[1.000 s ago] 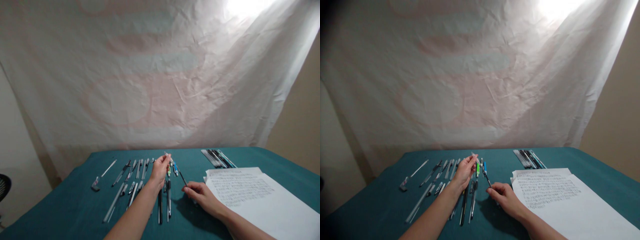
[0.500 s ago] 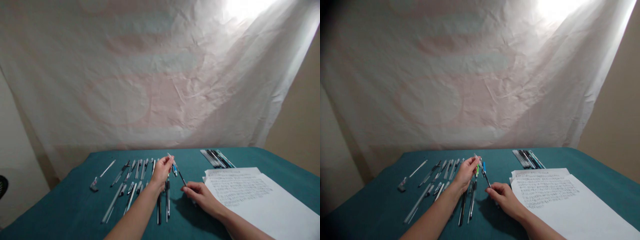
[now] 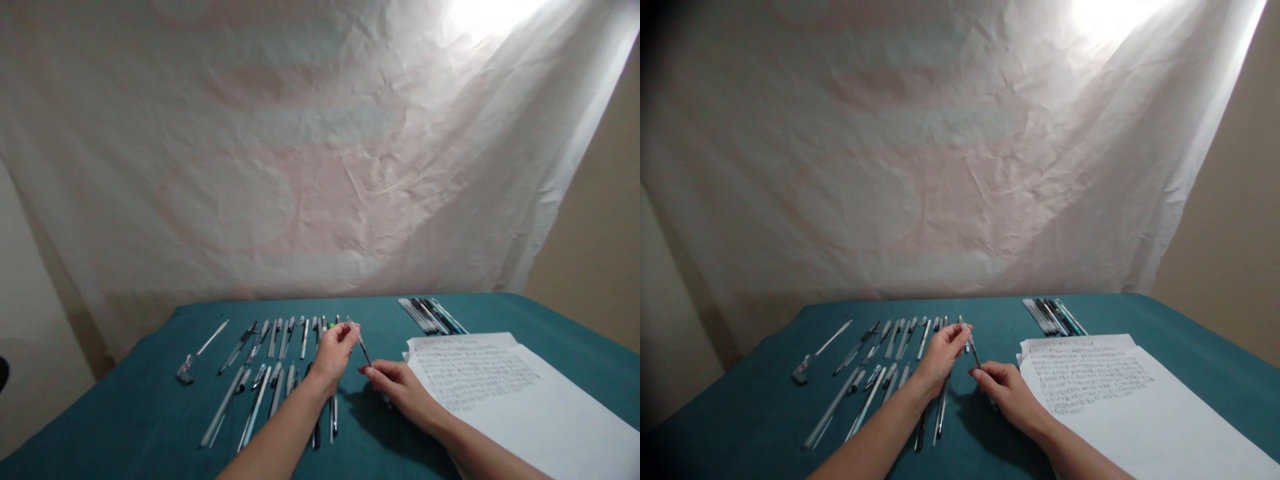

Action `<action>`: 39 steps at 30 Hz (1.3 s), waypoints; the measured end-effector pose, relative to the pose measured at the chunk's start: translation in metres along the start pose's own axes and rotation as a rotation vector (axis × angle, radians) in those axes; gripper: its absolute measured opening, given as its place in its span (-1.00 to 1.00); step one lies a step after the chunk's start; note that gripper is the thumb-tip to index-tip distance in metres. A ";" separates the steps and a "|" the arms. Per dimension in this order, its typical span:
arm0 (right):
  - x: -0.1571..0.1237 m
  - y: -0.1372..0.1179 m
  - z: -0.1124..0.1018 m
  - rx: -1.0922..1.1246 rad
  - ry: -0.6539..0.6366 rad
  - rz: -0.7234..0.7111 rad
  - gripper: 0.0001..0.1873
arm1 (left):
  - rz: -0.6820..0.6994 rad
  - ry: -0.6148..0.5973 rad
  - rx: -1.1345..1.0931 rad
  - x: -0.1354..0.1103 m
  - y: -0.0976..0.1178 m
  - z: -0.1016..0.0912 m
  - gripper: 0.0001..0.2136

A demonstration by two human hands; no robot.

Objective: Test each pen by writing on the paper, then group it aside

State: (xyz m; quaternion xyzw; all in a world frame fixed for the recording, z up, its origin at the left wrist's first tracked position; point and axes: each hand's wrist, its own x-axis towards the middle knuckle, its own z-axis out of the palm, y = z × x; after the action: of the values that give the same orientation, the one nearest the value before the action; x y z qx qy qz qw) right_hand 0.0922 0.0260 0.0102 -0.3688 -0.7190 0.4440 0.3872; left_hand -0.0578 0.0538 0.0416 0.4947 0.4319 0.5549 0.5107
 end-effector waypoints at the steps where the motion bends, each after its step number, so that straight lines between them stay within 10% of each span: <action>1: 0.000 0.000 0.000 0.001 0.006 0.005 -0.60 | -0.001 0.000 0.002 -0.001 0.000 0.001 -0.65; 39: 0.003 0.014 0.001 0.124 0.066 0.062 -0.58 | -0.110 -0.048 -0.239 0.001 -0.019 0.001 -0.75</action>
State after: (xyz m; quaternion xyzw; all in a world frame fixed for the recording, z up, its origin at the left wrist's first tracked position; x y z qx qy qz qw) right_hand 0.0924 0.0324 -0.0022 -0.3807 -0.6652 0.4869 0.4190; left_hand -0.0544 0.0563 0.0229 0.4189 0.3769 0.5616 0.6059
